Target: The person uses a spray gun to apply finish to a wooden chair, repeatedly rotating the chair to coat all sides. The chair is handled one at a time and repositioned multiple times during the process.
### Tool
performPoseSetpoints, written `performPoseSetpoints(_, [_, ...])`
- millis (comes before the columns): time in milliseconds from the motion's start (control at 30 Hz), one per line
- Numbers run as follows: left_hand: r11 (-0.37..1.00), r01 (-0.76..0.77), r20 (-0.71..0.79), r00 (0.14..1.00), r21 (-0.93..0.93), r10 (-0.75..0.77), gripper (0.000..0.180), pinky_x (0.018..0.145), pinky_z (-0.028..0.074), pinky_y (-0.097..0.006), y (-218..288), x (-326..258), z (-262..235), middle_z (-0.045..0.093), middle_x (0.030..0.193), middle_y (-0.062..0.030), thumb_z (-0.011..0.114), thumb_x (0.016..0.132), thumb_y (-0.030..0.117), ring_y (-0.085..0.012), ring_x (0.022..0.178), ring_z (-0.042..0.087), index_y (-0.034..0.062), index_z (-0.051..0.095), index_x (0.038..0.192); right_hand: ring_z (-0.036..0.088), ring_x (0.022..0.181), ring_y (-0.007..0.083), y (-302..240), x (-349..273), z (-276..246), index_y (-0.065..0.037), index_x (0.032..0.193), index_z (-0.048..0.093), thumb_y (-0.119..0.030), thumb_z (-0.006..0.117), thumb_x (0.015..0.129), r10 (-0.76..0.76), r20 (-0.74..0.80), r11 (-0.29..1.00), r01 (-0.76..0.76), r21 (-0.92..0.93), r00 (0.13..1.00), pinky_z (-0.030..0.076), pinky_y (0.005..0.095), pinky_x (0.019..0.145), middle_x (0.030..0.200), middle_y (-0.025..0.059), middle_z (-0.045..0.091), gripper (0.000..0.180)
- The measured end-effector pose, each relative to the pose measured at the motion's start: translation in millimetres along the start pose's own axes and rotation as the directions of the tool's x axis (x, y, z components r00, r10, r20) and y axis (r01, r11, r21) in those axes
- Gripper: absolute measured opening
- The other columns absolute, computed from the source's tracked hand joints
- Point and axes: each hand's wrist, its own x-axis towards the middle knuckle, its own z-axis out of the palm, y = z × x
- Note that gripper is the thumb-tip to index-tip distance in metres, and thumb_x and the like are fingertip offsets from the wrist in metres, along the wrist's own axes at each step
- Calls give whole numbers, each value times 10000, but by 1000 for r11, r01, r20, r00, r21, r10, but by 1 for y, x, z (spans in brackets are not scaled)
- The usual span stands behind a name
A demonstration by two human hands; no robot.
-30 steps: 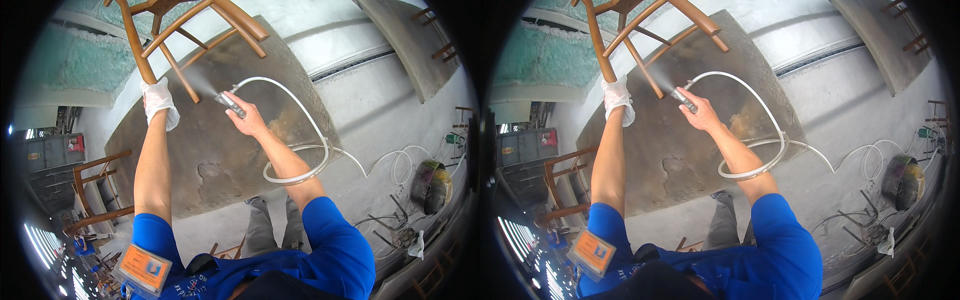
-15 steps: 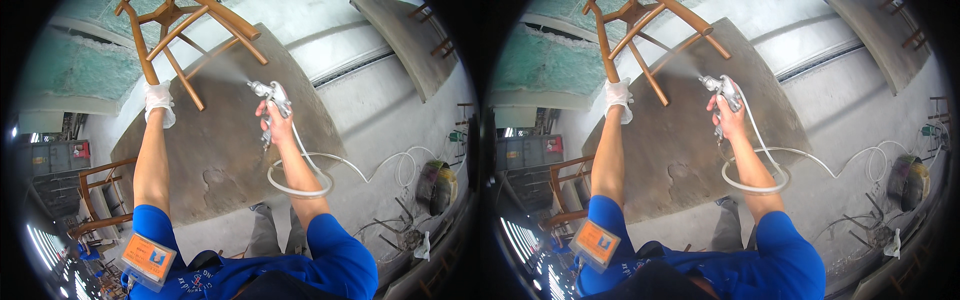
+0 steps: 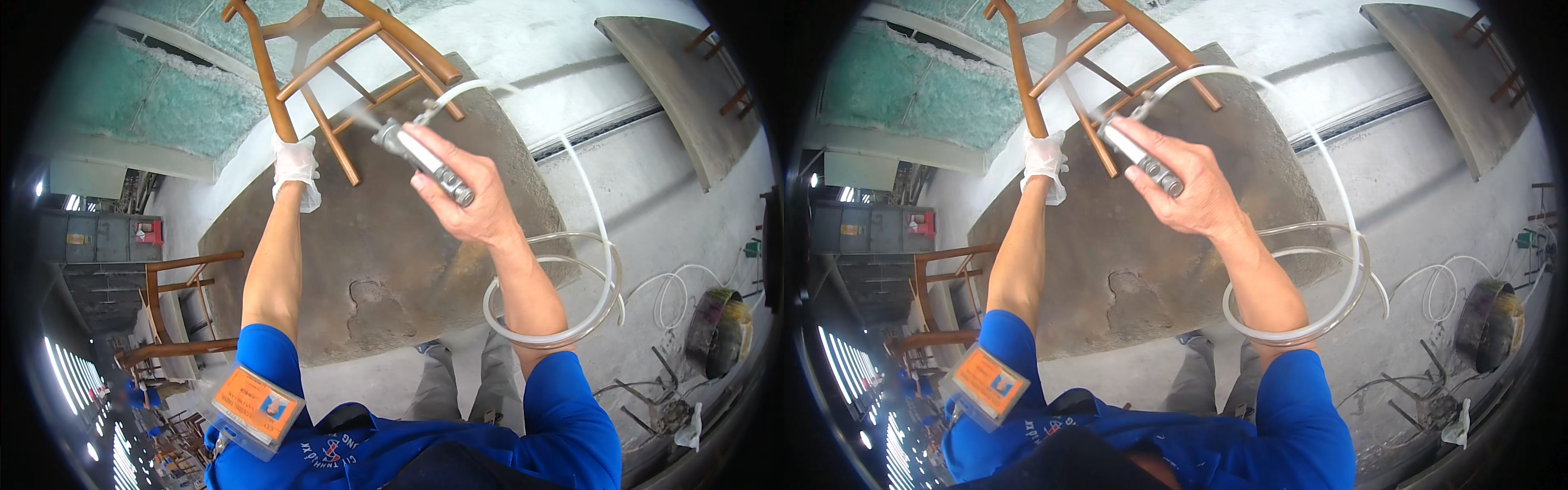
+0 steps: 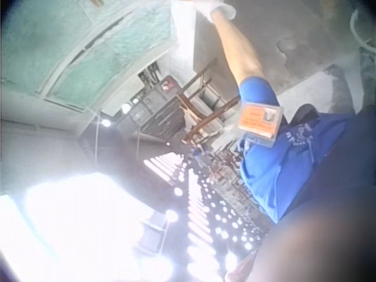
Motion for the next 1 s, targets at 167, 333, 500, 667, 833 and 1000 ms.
performPoseSetpoints(167, [1000, 12, -13, 1000, -12, -13, 612, 422, 517, -382, 1, -18, 1, 623, 731, -100, 749, 929, 210, -215, 515, 629, 97, 382, 1405, 751, 1108, 253, 22, -26, 18, -93, 1508, 591, -32, 728, 928, 201, -55, 978, -197, 75, 978, 561, 343, 968, 1316, 182, 738, 599])
performPoseSetpoints(333, [996, 86, -42, 995, 16, -85, 746, 590, 576, -435, -4, -45, 4, 693, 844, -152, 774, 922, 275, -289, 652, 715, 150, 351, 1525, 693, 877, 118, 86, -47, 49, -65, 1530, 564, -107, 711, 979, 387, -245, 919, -348, 188, 889, 552, 285, 868, 1173, 105, 769, 572])
performPoseSetpoints(500, [986, 117, -100, 989, 119, -105, 933, 943, 524, -455, -19, -49, 12, 691, 1220, -227, 784, 924, 345, -362, 1073, 697, 160, 236, 1656, 623, 706, 69, 150, -36, 81, -114, 1613, 444, -174, 645, 1047, 606, -318, 767, -428, 479, 729, 451, 236, 442, 931, 45, 685, 604])
performPoseSetpoints(667, [988, -81, -116, 989, 128, 96, 924, 596, 499, -368, -46, -43, 18, 630, 903, -116, 774, 935, 263, -215, 691, 618, 186, 214, 1667, 676, 782, 119, 233, 34, 90, -106, 1600, 411, -158, 615, 1066, 589, -468, 792, -355, 496, 659, 464, 242, 432, 936, 48, 665, 574])
performPoseSetpoints(833, [994, -43, -135, 989, 100, 57, 899, 446, 505, -326, -41, -47, 21, 611, 796, -72, 763, 943, 225, -144, 529, 591, 188, 226, 1663, 667, 727, 109, 302, 122, 85, -61, 1325, 603, -189, 653, 1050, 486, -566, 874, -387, 295, 666, 458, 254, 432, 864, 48, 679, 307])
performPoseSetpoints(1000, [989, 145, -115, 983, -7, -145, 889, 466, 521, -328, -7, -57, 16, 620, 862, -85, 764, 946, 231, -146, 549, 594, 171, 237, 1660, 673, 744, 129, 313, 159, 81, -62, 1078, 643, -218, 671, 1035, 527, -381, 791, -276, 545, 760, 425, 259, 435, 864, 57, 684, 164])
